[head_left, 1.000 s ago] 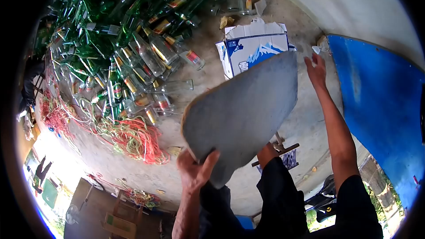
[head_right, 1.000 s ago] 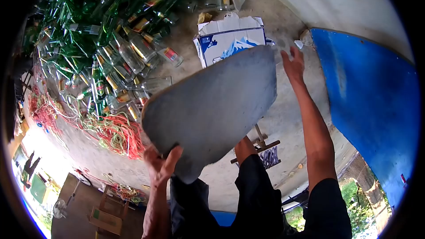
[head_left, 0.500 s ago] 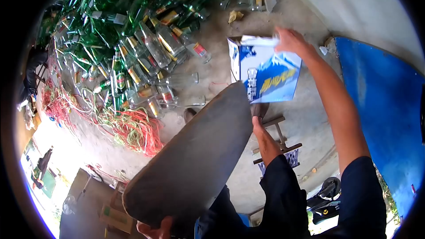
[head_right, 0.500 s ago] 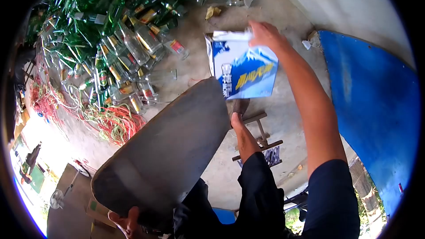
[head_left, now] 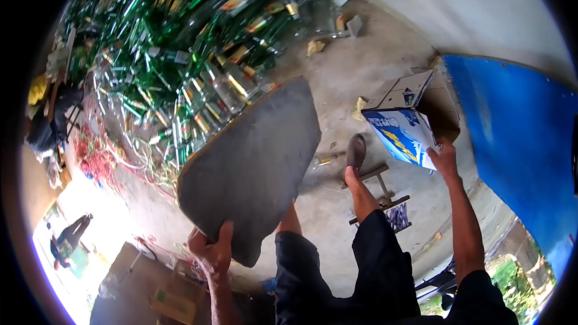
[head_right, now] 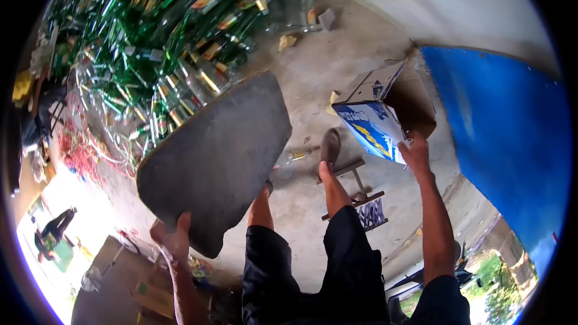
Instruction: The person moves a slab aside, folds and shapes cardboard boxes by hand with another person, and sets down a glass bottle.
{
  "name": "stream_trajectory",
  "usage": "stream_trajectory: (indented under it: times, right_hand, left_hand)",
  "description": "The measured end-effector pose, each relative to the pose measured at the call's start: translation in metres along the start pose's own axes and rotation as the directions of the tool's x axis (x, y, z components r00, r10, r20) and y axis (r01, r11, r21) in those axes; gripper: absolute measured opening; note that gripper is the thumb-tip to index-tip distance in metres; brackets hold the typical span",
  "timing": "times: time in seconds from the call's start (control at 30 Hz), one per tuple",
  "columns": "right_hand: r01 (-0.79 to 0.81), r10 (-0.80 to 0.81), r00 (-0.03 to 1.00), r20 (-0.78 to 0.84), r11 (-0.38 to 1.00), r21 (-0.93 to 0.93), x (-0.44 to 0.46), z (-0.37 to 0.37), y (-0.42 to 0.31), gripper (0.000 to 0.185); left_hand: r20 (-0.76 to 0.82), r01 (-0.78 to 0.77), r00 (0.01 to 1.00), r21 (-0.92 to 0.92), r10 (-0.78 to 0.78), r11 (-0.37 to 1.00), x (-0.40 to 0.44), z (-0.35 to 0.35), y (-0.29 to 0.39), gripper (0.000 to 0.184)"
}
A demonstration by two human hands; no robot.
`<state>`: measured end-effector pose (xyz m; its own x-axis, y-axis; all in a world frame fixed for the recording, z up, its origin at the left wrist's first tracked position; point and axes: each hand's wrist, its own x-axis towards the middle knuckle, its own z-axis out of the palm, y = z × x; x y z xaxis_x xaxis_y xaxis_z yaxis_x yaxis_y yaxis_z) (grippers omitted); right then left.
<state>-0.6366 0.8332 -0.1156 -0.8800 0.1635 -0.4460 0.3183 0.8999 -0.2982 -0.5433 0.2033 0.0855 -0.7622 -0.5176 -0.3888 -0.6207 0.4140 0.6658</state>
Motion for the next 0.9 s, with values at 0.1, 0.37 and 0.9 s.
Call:
stream_trajectory:
  times: [0.1,0.37,0.9]
  right_hand:
    - [-0.08,0.09,0.992,-0.091,0.991,0.112,-0.03,-0.02,0.019,0.037]
    - [-0.085,0.156,0.966,-0.207,0.945,0.315,-0.139,-0.048,0.076,0.026]
    - [-0.332,0.472,0.88,-0.052,0.69,0.643,-0.216,-0.052,0.098,0.033]
  left_hand:
    - [-0.008,-0.087,0.996,-0.104,0.086,0.991,0.015,0.038,0.006,0.016]
    - [0.257,-0.607,0.787,0.159,0.561,0.778,0.073,0.143,0.129,0.019]
    - [0.708,-0.968,0.207,0.246,0.675,0.038,0.135,0.45,0.345,0.014]
